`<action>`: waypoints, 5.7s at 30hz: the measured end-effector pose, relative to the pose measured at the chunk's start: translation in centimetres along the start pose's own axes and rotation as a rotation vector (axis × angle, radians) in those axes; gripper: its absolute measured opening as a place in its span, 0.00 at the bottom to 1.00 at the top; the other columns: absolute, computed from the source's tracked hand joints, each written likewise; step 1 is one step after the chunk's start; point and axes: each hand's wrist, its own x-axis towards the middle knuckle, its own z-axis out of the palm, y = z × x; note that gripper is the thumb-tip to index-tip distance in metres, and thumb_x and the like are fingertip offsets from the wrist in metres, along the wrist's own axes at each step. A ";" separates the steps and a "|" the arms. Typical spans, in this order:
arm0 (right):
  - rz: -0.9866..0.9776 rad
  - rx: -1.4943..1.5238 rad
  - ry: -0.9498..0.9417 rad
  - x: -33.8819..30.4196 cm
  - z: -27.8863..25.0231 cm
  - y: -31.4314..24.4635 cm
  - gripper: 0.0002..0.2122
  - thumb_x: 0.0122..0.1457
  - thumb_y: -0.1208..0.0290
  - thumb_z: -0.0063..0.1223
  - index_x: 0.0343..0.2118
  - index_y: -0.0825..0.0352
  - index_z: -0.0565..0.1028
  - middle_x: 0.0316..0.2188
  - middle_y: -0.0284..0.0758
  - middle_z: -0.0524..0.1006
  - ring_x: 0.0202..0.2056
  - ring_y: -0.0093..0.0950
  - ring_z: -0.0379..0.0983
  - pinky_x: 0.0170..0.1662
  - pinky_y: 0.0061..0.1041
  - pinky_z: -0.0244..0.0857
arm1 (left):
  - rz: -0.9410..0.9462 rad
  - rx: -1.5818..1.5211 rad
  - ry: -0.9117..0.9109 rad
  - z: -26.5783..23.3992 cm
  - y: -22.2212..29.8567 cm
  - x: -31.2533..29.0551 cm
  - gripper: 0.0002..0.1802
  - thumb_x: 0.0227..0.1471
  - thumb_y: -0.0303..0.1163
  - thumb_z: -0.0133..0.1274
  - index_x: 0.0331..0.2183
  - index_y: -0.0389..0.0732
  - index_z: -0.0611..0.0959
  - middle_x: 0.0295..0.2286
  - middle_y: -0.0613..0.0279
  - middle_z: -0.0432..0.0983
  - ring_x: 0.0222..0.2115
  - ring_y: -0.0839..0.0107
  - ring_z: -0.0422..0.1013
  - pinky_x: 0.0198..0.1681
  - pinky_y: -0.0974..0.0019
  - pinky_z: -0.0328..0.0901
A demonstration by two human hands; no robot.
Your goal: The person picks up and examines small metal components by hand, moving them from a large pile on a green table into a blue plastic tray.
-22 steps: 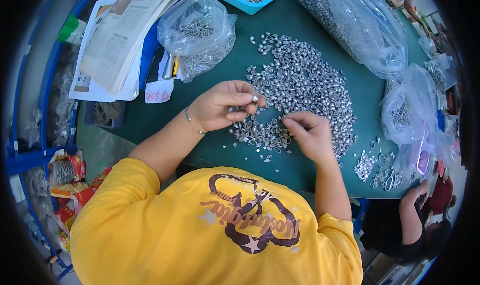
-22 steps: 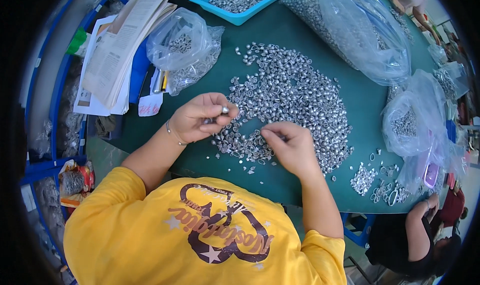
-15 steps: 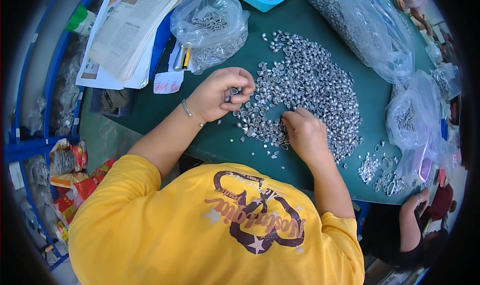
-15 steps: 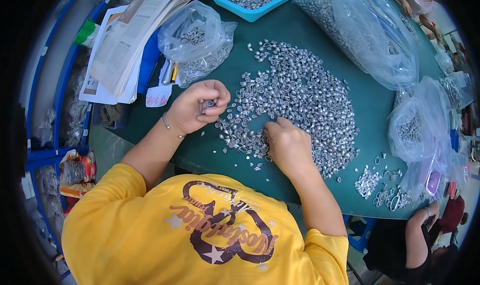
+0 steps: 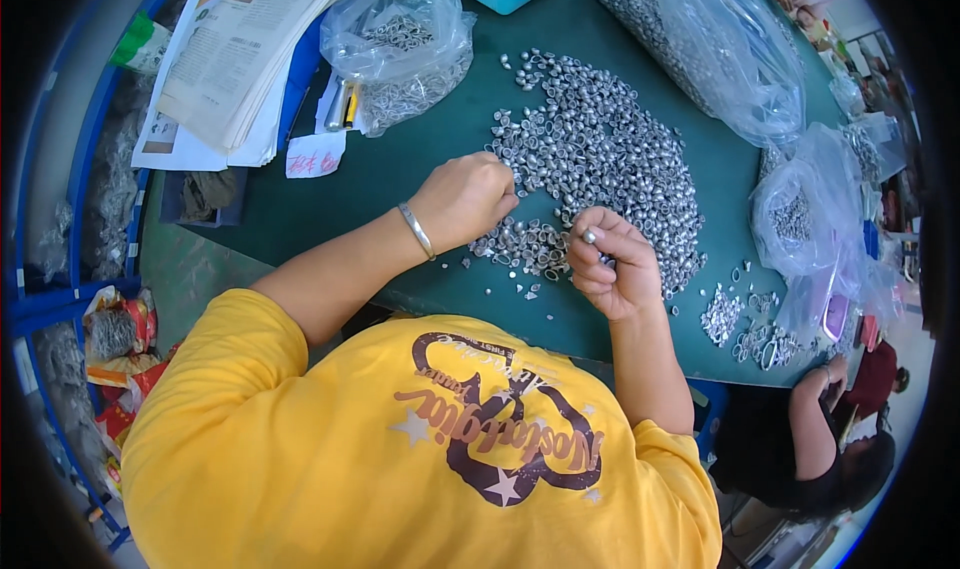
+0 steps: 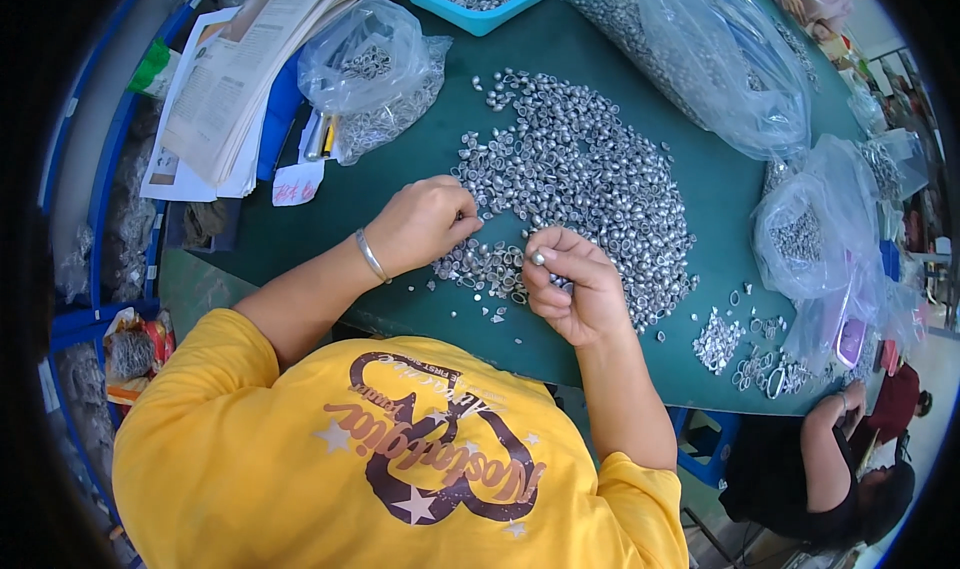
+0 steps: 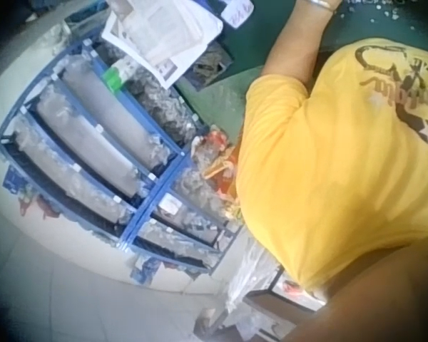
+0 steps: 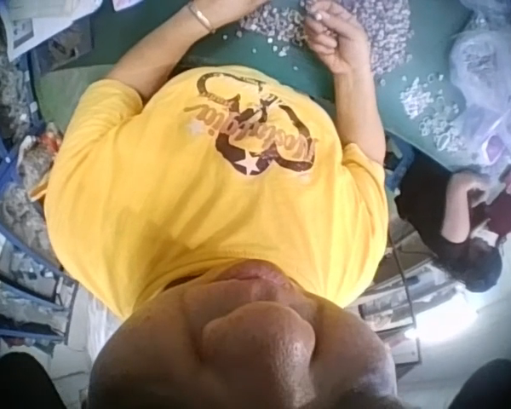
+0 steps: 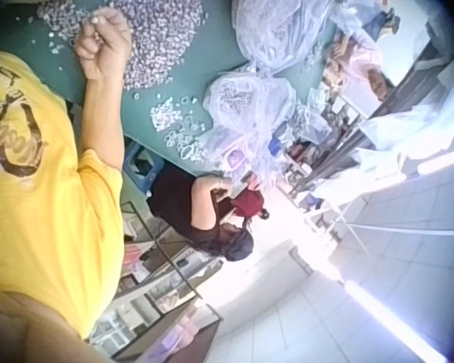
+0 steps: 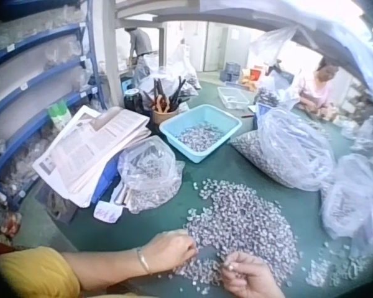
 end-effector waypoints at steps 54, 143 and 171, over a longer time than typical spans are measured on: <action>-0.100 -0.782 0.091 6.2 2.3 -1.5 0.05 0.50 0.76 0.51 0.28 0.72 0.74 0.18 0.33 0.72 0.14 0.18 0.62 0.17 0.14 0.53 | -0.653 -1.513 -0.097 -4.8 -3.8 -2.8 0.02 0.43 0.24 0.52 0.24 0.36 0.77 0.17 0.65 0.66 0.16 0.76 0.62 0.15 0.79 0.55; -0.579 -2.023 -0.086 7.5 4.0 3.4 0.04 0.46 0.76 0.55 0.27 0.68 0.77 0.20 0.39 0.73 0.21 0.35 0.70 0.27 0.27 0.65 | -0.079 -0.226 0.035 -3.3 -3.4 -3.6 0.04 0.39 0.25 0.58 0.24 0.37 0.81 0.21 0.57 0.70 0.23 0.62 0.69 0.28 0.67 0.64; -0.492 -1.976 -0.153 6.5 2.9 1.7 0.07 0.42 0.80 0.53 0.28 0.66 0.76 0.21 0.37 0.73 0.24 0.35 0.72 0.26 0.28 0.66 | -0.077 -0.419 0.010 -2.9 -1.8 -4.2 0.05 0.44 0.25 0.54 0.28 0.36 0.80 0.20 0.61 0.71 0.20 0.70 0.67 0.23 0.71 0.62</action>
